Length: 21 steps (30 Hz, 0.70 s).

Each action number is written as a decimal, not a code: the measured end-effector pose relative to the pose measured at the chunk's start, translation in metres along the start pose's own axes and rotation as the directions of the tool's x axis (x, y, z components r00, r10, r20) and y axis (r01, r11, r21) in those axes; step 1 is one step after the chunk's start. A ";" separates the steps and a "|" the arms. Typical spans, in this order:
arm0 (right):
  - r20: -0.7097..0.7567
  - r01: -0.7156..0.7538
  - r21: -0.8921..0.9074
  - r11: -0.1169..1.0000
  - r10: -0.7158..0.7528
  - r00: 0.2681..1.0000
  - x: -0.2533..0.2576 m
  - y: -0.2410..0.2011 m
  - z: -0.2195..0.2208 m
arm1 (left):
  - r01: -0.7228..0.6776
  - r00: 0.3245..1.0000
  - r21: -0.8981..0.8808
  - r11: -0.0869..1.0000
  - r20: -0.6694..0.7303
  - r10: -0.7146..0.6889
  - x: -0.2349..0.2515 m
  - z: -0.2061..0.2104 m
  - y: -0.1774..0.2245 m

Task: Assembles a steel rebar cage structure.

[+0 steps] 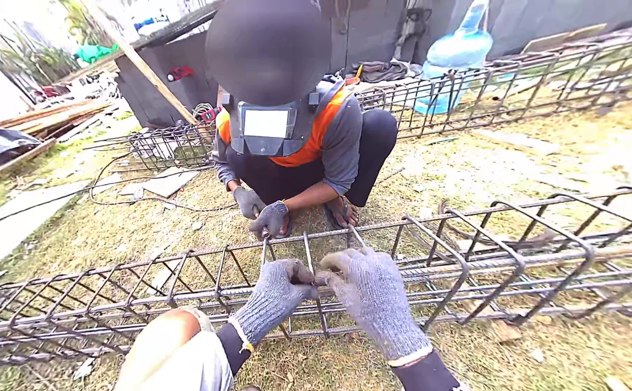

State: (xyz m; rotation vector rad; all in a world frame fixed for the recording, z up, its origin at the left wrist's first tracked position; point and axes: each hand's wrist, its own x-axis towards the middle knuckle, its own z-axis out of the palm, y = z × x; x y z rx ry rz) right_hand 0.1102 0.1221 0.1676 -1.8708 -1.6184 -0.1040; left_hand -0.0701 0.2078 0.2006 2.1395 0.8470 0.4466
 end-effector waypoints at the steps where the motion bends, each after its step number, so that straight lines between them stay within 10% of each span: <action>1: -0.019 -0.001 0.005 1.000 0.001 1.000 -0.007 0.001 0.007 | 0.007 1.000 -0.019 1.000 0.011 -0.007 0.004 0.004 -0.013; 10: -0.220 -0.035 -0.003 0.999 0.034 0.975 -0.031 -0.019 0.034 | 0.100 0.995 -0.144 0.985 0.006 -0.100 0.000 -0.006 -0.004; 21: -0.104 0.049 0.020 0.999 -0.047 0.993 -0.043 -0.028 0.030 | 0.265 0.964 -0.358 0.895 0.073 -0.256 0.012 0.003 -0.005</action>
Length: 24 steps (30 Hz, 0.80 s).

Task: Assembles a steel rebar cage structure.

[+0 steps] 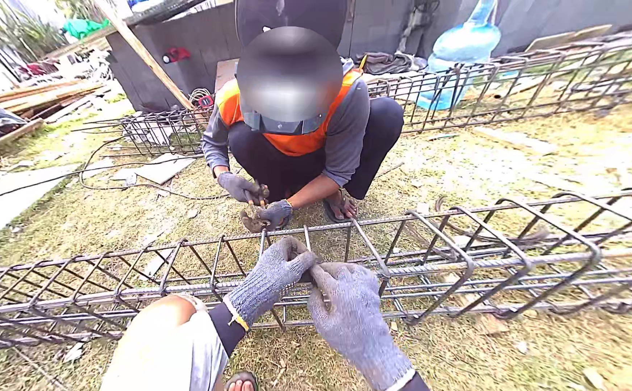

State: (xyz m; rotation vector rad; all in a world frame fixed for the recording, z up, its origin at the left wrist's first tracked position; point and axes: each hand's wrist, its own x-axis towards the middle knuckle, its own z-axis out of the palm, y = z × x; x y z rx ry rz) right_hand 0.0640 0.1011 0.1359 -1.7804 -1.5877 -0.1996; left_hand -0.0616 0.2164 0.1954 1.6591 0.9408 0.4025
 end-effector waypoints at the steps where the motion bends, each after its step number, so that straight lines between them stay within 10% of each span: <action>1: 0.013 -0.002 0.016 1.000 0.002 1.000 0.000 0.001 -0.001 | 0.007 1.000 -0.004 1.000 -0.002 -0.007 -0.001 0.000 -0.002; 10: -0.081 -0.148 -0.294 0.944 0.130 0.988 0.011 -0.016 -0.002 | -0.036 0.999 0.052 0.998 0.000 0.036 -0.004 -0.005 -0.006; 16: -0.031 -0.173 -0.210 0.962 0.170 0.985 0.001 -0.013 -0.003 | -0.146 0.984 0.429 0.892 -0.027 0.174 -0.008 -0.007 -0.002; 24: 0.364 -0.121 -0.115 0.986 0.155 0.918 0.035 0.009 -0.032 | -0.007 0.893 0.515 0.857 -0.382 0.237 -0.046 0.051 -0.009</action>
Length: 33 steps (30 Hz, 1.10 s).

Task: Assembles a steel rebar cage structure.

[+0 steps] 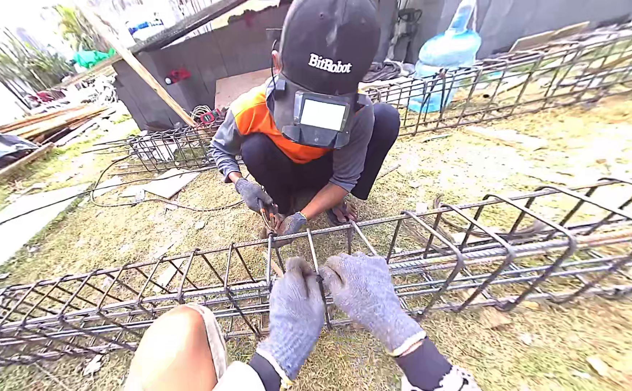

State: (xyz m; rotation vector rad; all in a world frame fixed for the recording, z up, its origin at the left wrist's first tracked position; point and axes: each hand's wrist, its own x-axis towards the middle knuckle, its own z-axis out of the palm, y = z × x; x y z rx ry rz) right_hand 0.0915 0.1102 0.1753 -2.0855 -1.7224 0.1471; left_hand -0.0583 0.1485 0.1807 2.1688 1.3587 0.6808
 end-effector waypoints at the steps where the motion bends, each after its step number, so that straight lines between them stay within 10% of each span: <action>1: 0.045 0.048 -0.013 0.999 -0.047 0.998 0.006 0.004 -0.005 | -0.010 0.999 -0.008 1.000 -0.047 0.010 -0.008 0.010 0.002; 10: 0.431 0.644 -0.305 0.701 -0.502 0.750 0.055 -0.022 -0.049 | -0.061 0.931 -0.204 0.977 -0.364 -0.018 -0.032 0.072 0.018; 13: 0.416 0.564 -0.308 0.766 -0.425 0.804 0.050 -0.005 -0.049 | 0.009 0.889 -0.554 0.832 -0.377 -0.260 -0.042 0.091 0.026; 16: 0.436 0.212 -0.338 0.917 -0.047 0.899 0.041 -0.003 -0.051 | -0.075 0.850 -0.783 0.618 -0.374 -0.371 -0.051 0.103 0.029; 19: 0.567 -0.001 -0.433 0.902 0.273 0.777 0.036 -0.023 -0.056 | -0.117 0.862 -0.871 0.478 -0.328 -0.387 -0.065 0.112 0.014; 25: 0.601 0.015 -0.489 0.872 0.325 0.730 0.046 -0.049 -0.054 | 0.022 0.872 -0.744 0.667 -0.312 -0.377 -0.035 0.110 -0.010; 33: 0.722 0.138 -0.386 0.912 0.206 0.661 0.054 -0.043 -0.059 | 0.146 0.970 -0.819 0.555 0.007 -0.244 -0.027 0.101 -0.020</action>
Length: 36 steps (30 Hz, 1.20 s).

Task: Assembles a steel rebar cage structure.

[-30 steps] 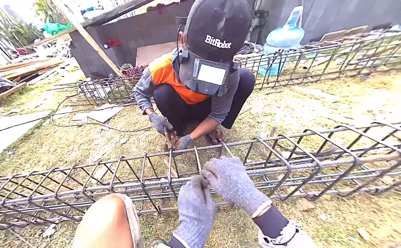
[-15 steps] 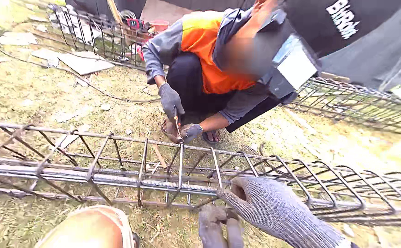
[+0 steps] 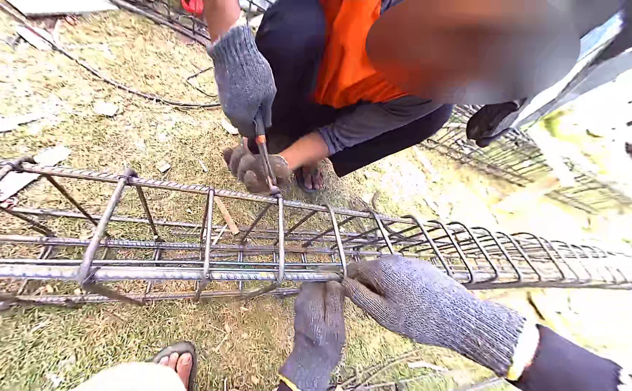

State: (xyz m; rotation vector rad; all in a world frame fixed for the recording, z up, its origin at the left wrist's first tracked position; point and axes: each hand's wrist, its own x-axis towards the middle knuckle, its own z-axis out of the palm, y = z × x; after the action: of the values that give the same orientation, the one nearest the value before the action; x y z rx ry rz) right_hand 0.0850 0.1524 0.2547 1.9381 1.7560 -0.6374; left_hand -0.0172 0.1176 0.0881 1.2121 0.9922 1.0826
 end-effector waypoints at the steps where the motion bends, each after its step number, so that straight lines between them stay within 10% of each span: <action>1: -0.050 0.081 -0.084 0.993 -0.085 0.995 0.000 0.003 0.001 | -0.009 0.999 0.024 1.000 0.041 0.008 0.002 -0.003 0.000; 4: -0.043 0.320 -0.396 0.861 -0.366 0.930 0.005 0.005 -0.003 | -0.043 0.992 0.030 0.999 0.121 0.040 0.001 -0.010 -0.005; 9: 0.167 0.145 -0.446 0.883 -0.076 0.983 0.016 -0.041 -0.039 | -0.066 0.982 0.044 0.997 0.178 0.057 0.003 -0.016 -0.004; 13: -0.017 0.410 -0.448 0.794 -0.467 0.884 0.007 0.007 -0.017 | -0.052 0.981 -0.047 0.998 0.182 0.059 0.003 -0.014 -0.008; 19: -0.197 -0.027 0.034 0.999 0.033 0.980 -0.090 0.062 -0.004 | 0.053 0.981 -0.088 0.995 0.192 -0.035 -0.001 -0.015 -0.003; 23: 0.223 -0.420 0.598 0.683 0.361 0.905 -0.149 0.118 0.163 | 0.038 0.984 -0.108 0.993 0.177 -0.018 0.003 -0.017 -0.007; 28: 0.323 -0.796 0.547 0.259 0.812 0.486 -0.140 0.087 0.457 | 0.066 0.982 -0.163 0.984 0.185 -0.036 0.006 -0.016 -0.007; 32: 0.104 -0.728 0.667 0.158 0.948 0.301 -0.132 0.063 0.507 | 0.110 0.977 -0.239 0.965 0.205 -0.060 0.009 -0.019 -0.010; 36: 0.170 -0.793 0.589 0.154 0.936 0.307 -0.140 0.094 0.461 | 0.017 0.971 -0.304 0.953 0.233 0.057 0.012 -0.017 -0.007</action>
State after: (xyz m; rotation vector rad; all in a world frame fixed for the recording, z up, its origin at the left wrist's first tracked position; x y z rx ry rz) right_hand 0.1477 -0.2459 -0.0246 3.0772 0.0914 -0.4770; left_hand -0.0302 0.1321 0.0794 1.0707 0.6024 1.0330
